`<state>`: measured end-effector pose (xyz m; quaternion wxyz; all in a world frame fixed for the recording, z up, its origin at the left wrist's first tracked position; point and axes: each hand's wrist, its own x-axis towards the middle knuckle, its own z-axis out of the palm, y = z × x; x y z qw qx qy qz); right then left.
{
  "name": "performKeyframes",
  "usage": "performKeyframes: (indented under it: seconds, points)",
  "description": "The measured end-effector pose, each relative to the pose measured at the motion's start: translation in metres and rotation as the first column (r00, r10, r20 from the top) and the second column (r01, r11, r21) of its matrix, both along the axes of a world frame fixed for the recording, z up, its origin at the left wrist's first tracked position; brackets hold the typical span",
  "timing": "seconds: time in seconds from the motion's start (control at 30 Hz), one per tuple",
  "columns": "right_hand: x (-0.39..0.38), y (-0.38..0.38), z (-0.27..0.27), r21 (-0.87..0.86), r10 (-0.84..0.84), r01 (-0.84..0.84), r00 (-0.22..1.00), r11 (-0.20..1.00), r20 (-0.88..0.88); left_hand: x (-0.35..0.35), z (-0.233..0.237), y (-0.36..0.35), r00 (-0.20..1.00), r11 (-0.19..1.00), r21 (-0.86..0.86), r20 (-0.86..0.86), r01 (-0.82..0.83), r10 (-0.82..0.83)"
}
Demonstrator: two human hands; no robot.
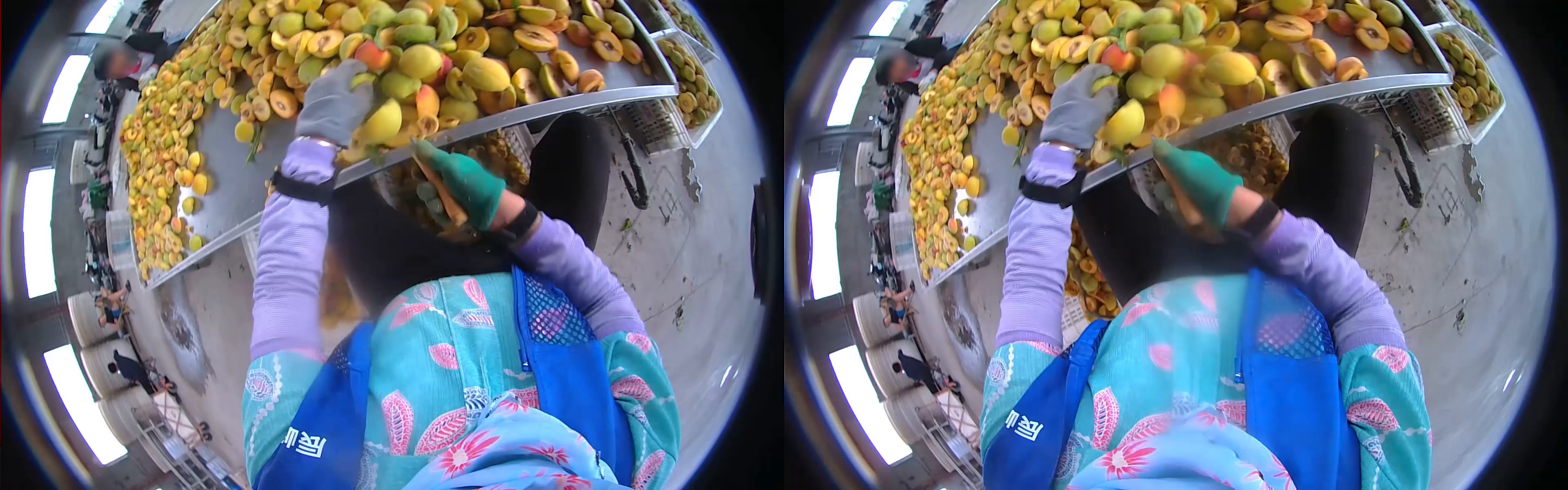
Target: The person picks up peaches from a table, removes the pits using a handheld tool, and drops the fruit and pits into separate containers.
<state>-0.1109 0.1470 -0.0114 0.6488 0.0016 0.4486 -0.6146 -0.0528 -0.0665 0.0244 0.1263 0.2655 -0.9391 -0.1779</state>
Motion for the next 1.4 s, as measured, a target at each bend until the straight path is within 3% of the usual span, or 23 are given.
performKeyframes:
  seconds: [0.03, 0.13, 0.17, 0.2, 0.23, 0.27, 0.3, 0.37, 0.43, 0.47, 0.53, 0.6, 0.7, 0.8, 0.9, 0.93, 1.03, 1.1, 1.2, 1.23, 1.3, 1.33, 1.4]
  points:
    - [-0.004, 0.003, 0.007, -0.010, -0.013, 0.013, 0.999, 1.000, -0.029, -0.001, 0.006, -0.005, 0.998, 0.992, 0.115, 0.042, -0.045, 0.041]
    - [-0.003, 0.007, 0.009, -0.022, -0.055, 0.054, 0.998, 0.998, -0.024, 0.037, 0.004, -0.008, 0.944, 0.919, 0.377, -0.330, 0.113, 0.019]
    - [0.003, 0.004, 0.004, -0.075, -0.045, 0.035, 0.990, 0.997, -0.134, 0.055, 0.004, -0.002, 0.902, 0.887, 0.425, -0.432, 0.183, 0.021]
    - [0.009, -0.002, 0.009, -0.131, -0.045, 0.012, 0.968, 0.991, -0.246, 0.058, 0.020, 0.012, 0.806, 0.379, 0.878, -0.439, 0.291, 0.397]
    - [0.013, -0.006, 0.016, -0.182, -0.053, -0.013, 0.934, 0.983, -0.353, 0.065, 0.016, 0.016, 0.836, 0.739, 0.640, -0.509, 0.209, 0.205]
    - [0.011, -0.008, 0.027, -0.176, 0.075, -0.179, 0.875, 0.968, -0.478, 0.072, 0.008, 0.021, 0.880, 0.952, 0.271, -0.476, 0.146, 0.000]
    - [0.013, -0.018, 0.019, -0.170, 0.017, -0.167, 0.760, 0.971, -0.650, 0.075, 0.004, 0.027, 0.919, 0.979, -0.159, -0.351, 0.130, -0.179]
    - [0.016, -0.039, -0.002, -0.169, -0.101, -0.125, 0.424, 0.978, -0.900, 0.062, 0.015, 0.053, 0.917, 0.991, -0.084, -0.377, 0.108, -0.132]
    - [0.010, -0.035, 0.009, -0.134, -0.078, -0.138, 0.353, 0.981, -0.932, 0.057, 0.011, 0.062, 0.916, 0.997, 0.067, -0.401, 0.029, 0.001]
    - [0.009, -0.034, 0.006, -0.110, -0.067, -0.122, 0.311, 0.986, -0.948, 0.056, 0.013, 0.070, 0.818, 0.728, 0.669, -0.497, 0.150, 0.289]
    - [0.009, -0.029, 0.002, -0.086, -0.053, -0.124, 0.252, 0.989, -0.966, 0.055, 0.003, 0.069, 0.738, 0.481, 0.817, -0.533, 0.319, 0.414]
    - [0.010, -0.026, 0.002, -0.098, -0.060, -0.165, 0.221, 0.981, -0.973, 0.058, -0.023, 0.057, 0.821, 0.883, 0.442, -0.556, 0.159, 0.131]
    - [0.012, -0.024, 0.014, -0.068, 0.018, -0.279, 0.293, 0.958, -0.956, 0.057, -0.035, 0.056, 0.783, 0.854, 0.511, -0.568, 0.095, 0.253]
    - [0.018, -0.027, 0.000, -0.131, -0.133, -0.345, 0.019, 0.929, -0.991, 0.057, -0.029, 0.063, 0.783, 0.868, 0.488, -0.572, 0.087, 0.243]
    - [0.019, -0.030, -0.004, -0.071, -0.028, -0.345, 0.128, 0.936, -0.991, 0.056, -0.024, 0.067, 0.797, 0.835, 0.527, -0.567, 0.158, 0.207]
    - [0.024, -0.028, 0.001, -0.057, 0.019, -0.286, 0.256, 0.957, -0.967, 0.056, -0.024, 0.068, 0.795, 0.813, 0.550, -0.572, 0.190, 0.201]
    - [0.035, -0.019, 0.022, 0.035, 0.132, -0.176, 0.584, 0.984, -0.801, 0.042, -0.036, 0.080, 0.682, 0.902, 0.413, -0.696, 0.124, 0.224]
    - [0.030, -0.017, 0.032, 0.100, 0.210, -0.192, 0.724, 0.976, -0.657, 0.041, -0.034, 0.086, 0.707, 0.850, 0.509, -0.651, 0.136, 0.276]
    - [0.026, -0.028, -0.011, -0.122, 0.004, -0.211, 0.514, 0.970, -0.858, 0.045, -0.029, 0.085, 0.772, 0.737, 0.651, -0.558, 0.181, 0.303]
    - [0.029, -0.025, -0.006, -0.113, 0.043, -0.191, 0.663, 0.975, -0.748, 0.046, -0.028, 0.084, 0.776, 0.705, 0.692, -0.528, 0.157, 0.345]
    - [0.039, -0.019, 0.020, -0.088, 0.092, -0.146, 0.889, 0.985, -0.448, 0.046, -0.022, 0.084, 0.722, 0.500, 0.846, -0.461, 0.183, 0.516]
    - [0.043, -0.022, 0.029, -0.100, 0.058, -0.081, 0.975, 0.992, -0.216, 0.038, -0.021, 0.092, 0.612, 0.513, 0.826, -0.535, 0.235, 0.582]
    - [0.034, -0.019, 0.034, -0.113, 0.113, -0.120, 0.991, 0.986, -0.068, 0.036, -0.017, 0.083, 0.737, 0.594, 0.803, -0.434, 0.056, 0.518]
